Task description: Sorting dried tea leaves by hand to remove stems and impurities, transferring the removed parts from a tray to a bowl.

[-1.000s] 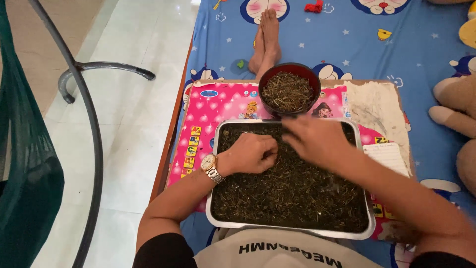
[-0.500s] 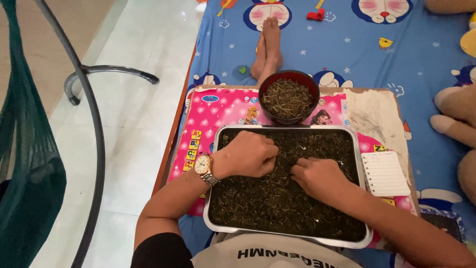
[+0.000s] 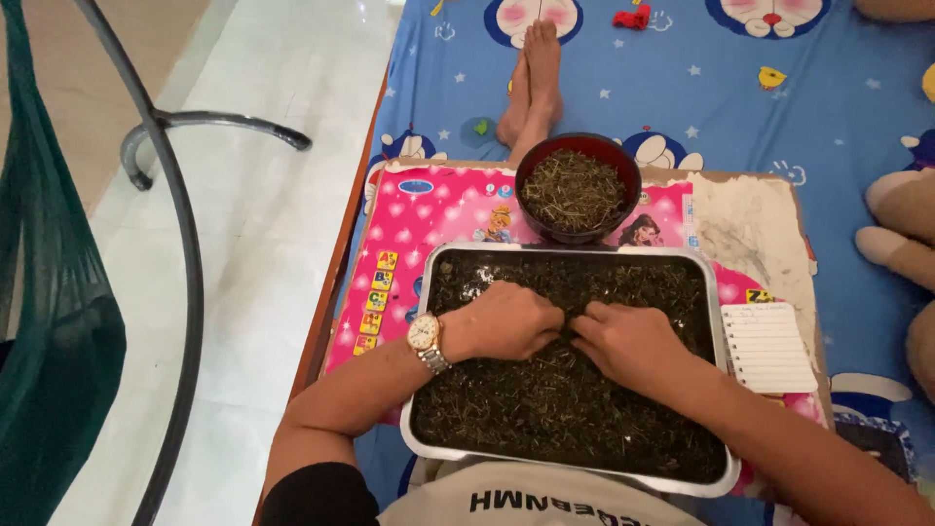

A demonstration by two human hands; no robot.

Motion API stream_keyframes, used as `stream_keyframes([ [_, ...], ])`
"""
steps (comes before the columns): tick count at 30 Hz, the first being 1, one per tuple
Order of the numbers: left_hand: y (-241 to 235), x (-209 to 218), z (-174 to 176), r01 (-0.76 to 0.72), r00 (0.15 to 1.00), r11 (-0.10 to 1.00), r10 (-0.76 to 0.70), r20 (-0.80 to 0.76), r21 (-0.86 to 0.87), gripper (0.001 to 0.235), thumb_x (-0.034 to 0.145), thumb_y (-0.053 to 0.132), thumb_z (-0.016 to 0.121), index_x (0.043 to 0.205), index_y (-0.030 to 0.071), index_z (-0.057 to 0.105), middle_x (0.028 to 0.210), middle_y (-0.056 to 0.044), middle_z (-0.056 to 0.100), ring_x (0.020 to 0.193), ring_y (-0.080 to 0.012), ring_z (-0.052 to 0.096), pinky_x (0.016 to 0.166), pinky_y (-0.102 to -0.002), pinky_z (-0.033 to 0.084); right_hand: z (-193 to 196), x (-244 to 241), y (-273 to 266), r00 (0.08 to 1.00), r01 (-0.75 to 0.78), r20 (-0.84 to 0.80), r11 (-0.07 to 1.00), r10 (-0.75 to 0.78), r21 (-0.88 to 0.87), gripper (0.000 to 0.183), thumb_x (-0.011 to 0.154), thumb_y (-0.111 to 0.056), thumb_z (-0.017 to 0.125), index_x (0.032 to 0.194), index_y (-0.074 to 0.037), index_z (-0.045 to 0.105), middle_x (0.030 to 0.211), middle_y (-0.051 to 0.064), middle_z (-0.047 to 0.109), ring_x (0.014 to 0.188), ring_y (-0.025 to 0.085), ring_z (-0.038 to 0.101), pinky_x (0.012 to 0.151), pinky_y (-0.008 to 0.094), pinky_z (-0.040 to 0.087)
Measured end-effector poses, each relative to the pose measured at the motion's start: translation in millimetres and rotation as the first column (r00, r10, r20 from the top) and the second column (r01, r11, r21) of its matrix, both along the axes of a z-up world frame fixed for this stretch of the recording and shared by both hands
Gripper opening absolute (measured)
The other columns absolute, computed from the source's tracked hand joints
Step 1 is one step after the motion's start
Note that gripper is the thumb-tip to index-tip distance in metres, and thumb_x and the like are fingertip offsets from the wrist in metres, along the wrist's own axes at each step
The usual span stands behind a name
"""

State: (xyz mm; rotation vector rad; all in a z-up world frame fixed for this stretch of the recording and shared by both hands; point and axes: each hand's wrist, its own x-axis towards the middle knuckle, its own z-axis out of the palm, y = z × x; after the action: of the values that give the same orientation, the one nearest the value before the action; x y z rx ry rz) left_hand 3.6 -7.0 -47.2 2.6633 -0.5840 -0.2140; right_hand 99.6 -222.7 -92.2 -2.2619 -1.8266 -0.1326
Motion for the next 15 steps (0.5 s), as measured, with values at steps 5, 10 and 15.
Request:
stream_keyframes([
  [5,2.5,-8.2,3.2,-0.025,0.998,0.995,0.03,0.057,-0.098,0.006,0.088,0.011,0.065,0.086,0.009,0.071,0.073,-0.01,0.073,0.065,-0.0263,0.074,0.057,-0.036,0.062,-3.0,-3.1,-11.4,1.0,0.003,0.03,0.996,-0.005,0.089,0.016,0.091,-0.035,0.065,0.08,-0.024,0.061,0.07,-0.006,0.054,0.06,0.024,0.064,0.046,0.038,0.049],
  [10,7.7,-17.7,22.4,-0.089,0.948,0.981,0.136,0.288,-0.17,0.01,0.09,0.014,0.071,0.086,0.005,0.072,0.074,-0.011,0.073,0.066,-0.0335,0.074,0.055,-0.044,0.059,19.0,-7.8,-17.7,0.987,0.059,-0.158,0.95,-0.01,0.306,0.005,0.095,-0.014,0.077,0.098,-0.014,0.073,0.083,-0.002,0.071,0.074,0.025,0.072,0.056,0.032,0.057],
  [15,33.6,-11.3,-9.3,-0.192,0.93,0.978,0.206,0.305,-0.076,0.006,0.092,0.008,0.069,0.095,0.009,0.074,0.082,-0.008,0.07,0.071,-0.0293,0.07,0.054,-0.04,0.055,9.9,1.2,-23.2,0.961,0.111,-0.277,0.93,-0.011,0.35,0.016,0.098,0.0,0.08,0.113,-0.004,0.078,0.092,0.007,0.075,0.075,0.025,0.069,0.061,0.033,0.054],
])
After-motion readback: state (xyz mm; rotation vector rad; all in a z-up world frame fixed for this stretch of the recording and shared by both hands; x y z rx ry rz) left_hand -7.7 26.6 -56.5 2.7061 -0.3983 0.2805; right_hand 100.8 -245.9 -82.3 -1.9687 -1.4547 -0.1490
